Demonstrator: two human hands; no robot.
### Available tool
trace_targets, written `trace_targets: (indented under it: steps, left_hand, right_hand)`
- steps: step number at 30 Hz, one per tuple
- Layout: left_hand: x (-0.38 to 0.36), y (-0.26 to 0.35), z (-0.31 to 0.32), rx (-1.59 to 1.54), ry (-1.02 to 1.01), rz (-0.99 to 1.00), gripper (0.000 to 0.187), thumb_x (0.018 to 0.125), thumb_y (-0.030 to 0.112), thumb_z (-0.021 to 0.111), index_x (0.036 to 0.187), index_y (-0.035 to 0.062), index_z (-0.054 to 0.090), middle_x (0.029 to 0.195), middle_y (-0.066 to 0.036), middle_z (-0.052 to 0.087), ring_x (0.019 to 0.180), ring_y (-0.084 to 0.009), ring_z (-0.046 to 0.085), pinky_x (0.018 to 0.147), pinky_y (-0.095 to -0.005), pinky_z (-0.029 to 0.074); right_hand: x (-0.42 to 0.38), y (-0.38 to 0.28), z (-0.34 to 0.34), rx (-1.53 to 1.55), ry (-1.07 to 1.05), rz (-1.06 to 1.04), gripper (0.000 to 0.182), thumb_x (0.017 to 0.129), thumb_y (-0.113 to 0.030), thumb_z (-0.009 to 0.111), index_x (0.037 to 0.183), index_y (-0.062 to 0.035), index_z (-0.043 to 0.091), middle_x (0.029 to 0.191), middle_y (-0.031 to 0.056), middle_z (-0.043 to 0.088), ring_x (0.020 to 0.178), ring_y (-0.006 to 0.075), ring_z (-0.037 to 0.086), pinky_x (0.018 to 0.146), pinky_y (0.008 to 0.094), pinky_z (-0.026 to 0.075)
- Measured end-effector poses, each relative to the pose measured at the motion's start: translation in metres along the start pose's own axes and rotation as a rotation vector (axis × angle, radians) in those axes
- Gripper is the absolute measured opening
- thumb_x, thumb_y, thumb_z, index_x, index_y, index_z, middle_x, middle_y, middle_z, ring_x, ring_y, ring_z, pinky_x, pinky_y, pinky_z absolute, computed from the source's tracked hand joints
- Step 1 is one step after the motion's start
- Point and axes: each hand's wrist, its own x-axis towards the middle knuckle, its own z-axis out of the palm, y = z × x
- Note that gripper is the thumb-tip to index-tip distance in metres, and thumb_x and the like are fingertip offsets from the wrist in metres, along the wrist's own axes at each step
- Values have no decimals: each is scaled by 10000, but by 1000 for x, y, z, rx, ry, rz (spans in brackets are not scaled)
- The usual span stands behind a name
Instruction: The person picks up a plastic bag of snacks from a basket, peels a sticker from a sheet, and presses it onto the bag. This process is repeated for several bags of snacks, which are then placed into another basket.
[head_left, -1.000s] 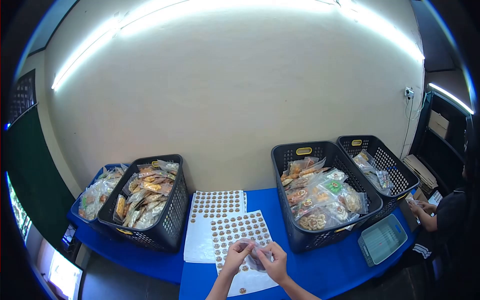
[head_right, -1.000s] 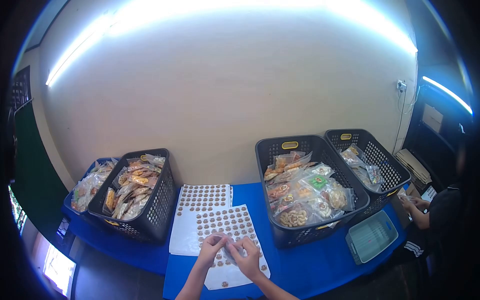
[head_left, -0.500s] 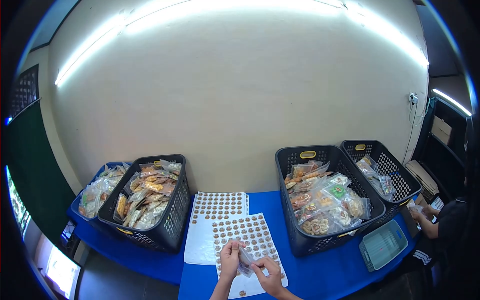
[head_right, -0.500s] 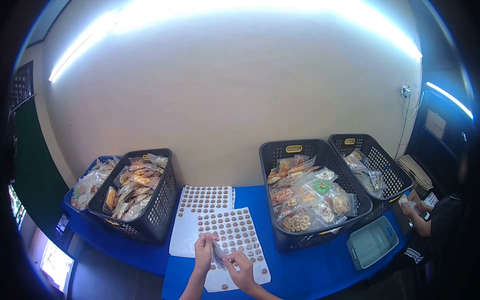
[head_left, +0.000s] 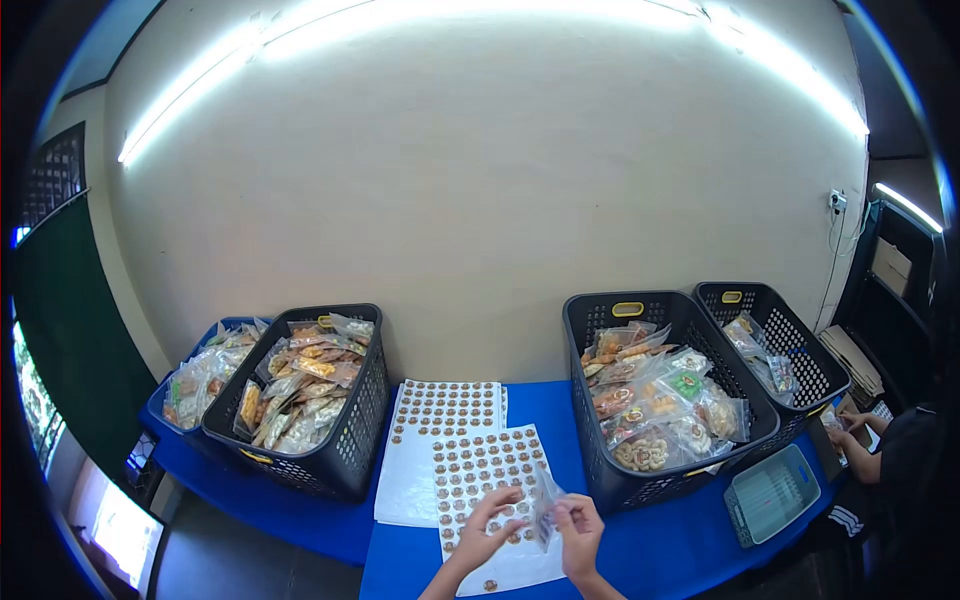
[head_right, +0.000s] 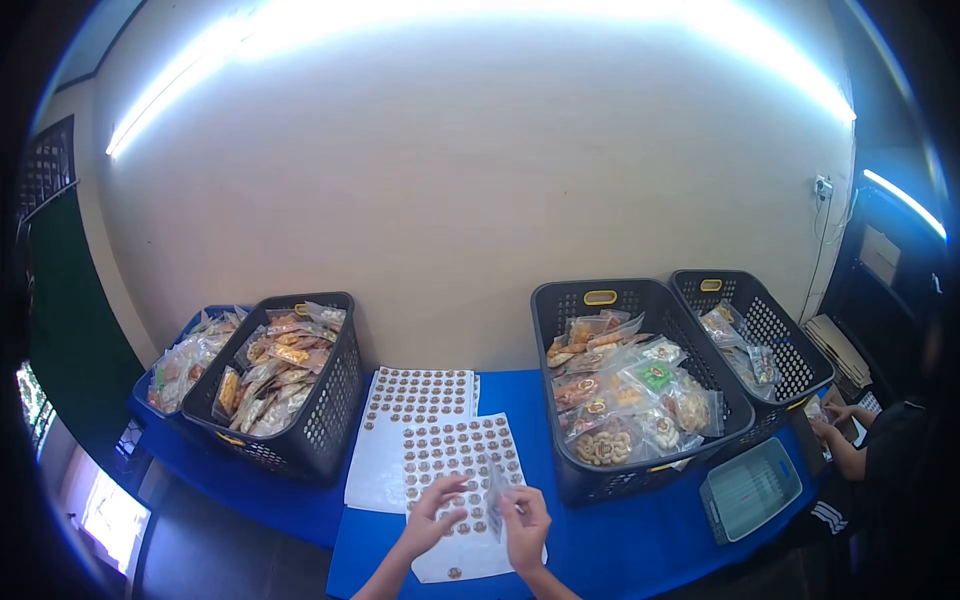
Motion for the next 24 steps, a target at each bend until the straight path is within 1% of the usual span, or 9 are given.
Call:
trace_targets:
  steps: [2, 7, 8, 10, 13, 17, 18, 21, 24]
  left_hand:
    - [2, 14, 5, 140, -70, 54, 526, 731, 118, 672, 1204, 80, 444, 1233, -83, 429, 1125, -200, 446, 937, -349, 371]
    - [7, 17, 0, 245, -12, 155, 438, 723, 168, 694, 1111, 49, 529, 1105, -90, 533, 1004, -194, 522, 834, -318, 422]
    - [8, 19, 1, 258, 89, 179, 306, 741, 177, 679, 995, 29, 594, 996, -89, 589, 912, -190, 556, 786, -298, 434]
    - [10, 11, -7, 194, 128, 91, 248, 757, 186, 664, 937, 21, 618, 925, -88, 609, 862, -186, 571, 769, -277, 434]
    - [10, 7, -11, 66, 145, -8, 201, 777, 199, 642, 862, 18, 649, 837, -88, 627, 795, -177, 585, 743, -269, 433]
    - [5, 1, -10, 94, 110, -31, 190, 758, 197, 659, 854, 33, 658, 840, -72, 630, 829, -169, 571, 771, -297, 423]
    - [4, 0, -9, 115, 125, -25, 185, 749, 198, 665, 845, 40, 662, 837, -63, 632, 845, -167, 566, 789, -305, 418]
    - [5, 3, -16, 358, 184, 83, 164, 714, 213, 692, 799, 73, 675, 825, -33, 634, 913, -164, 543, 857, -320, 381]
    - [4, 5, -27, 398, 192, 96, 150, 683, 237, 715, 755, 109, 681, 812, -18, 631, 950, -164, 529, 1009, -425, 218]
  right_hand:
    - [-8, 2, 9, -15, -119, -32, 105, 836, -43, 540, 925, 7, 566, 1181, 102, 374, 943, 124, 502, 735, 227, 463]
    - [-3, -12, 11, -101, -293, -44, 253, 847, -56, 515, 1098, -21, 518, 1172, 86, 409, 1018, 159, 469, 771, 249, 443]
    - [0, -4, 7, -67, -303, -31, 276, 840, -49, 521, 1114, -21, 505, 1168, 86, 416, 1020, 162, 467, 782, 256, 434]
    - [3, -5, 11, 101, -212, 69, 400, 786, -34, 589, 1162, -10, 455, 1153, 78, 439, 1010, 157, 459, 793, 266, 402]
    - [17, -5, 8, -123, -187, -28, 498, 739, -25, 645, 1186, -17, 425, 1114, 54, 451, 964, 114, 458, 719, 212, 390]
    - [19, 8, 5, 37, -358, 181, 266, 730, -22, 669, 980, -6, 580, 903, 44, 544, 748, 87, 494, 641, 199, 397]
    - [18, 8, 10, 12, -299, 85, 91, 734, -20, 666, 818, -2, 636, 828, 49, 562, 696, 87, 512, 632, 200, 403]
    - [18, -1, 14, -35, -266, 88, 46, 725, -29, 677, 752, -4, 650, 806, 53, 574, 697, 88, 522, 618, 203, 408]
    - [21, 3, 3, -243, -307, 4, 61, 705, -36, 693, 742, -9, 652, 769, 53, 582, 684, 92, 529, 611, 212, 413]
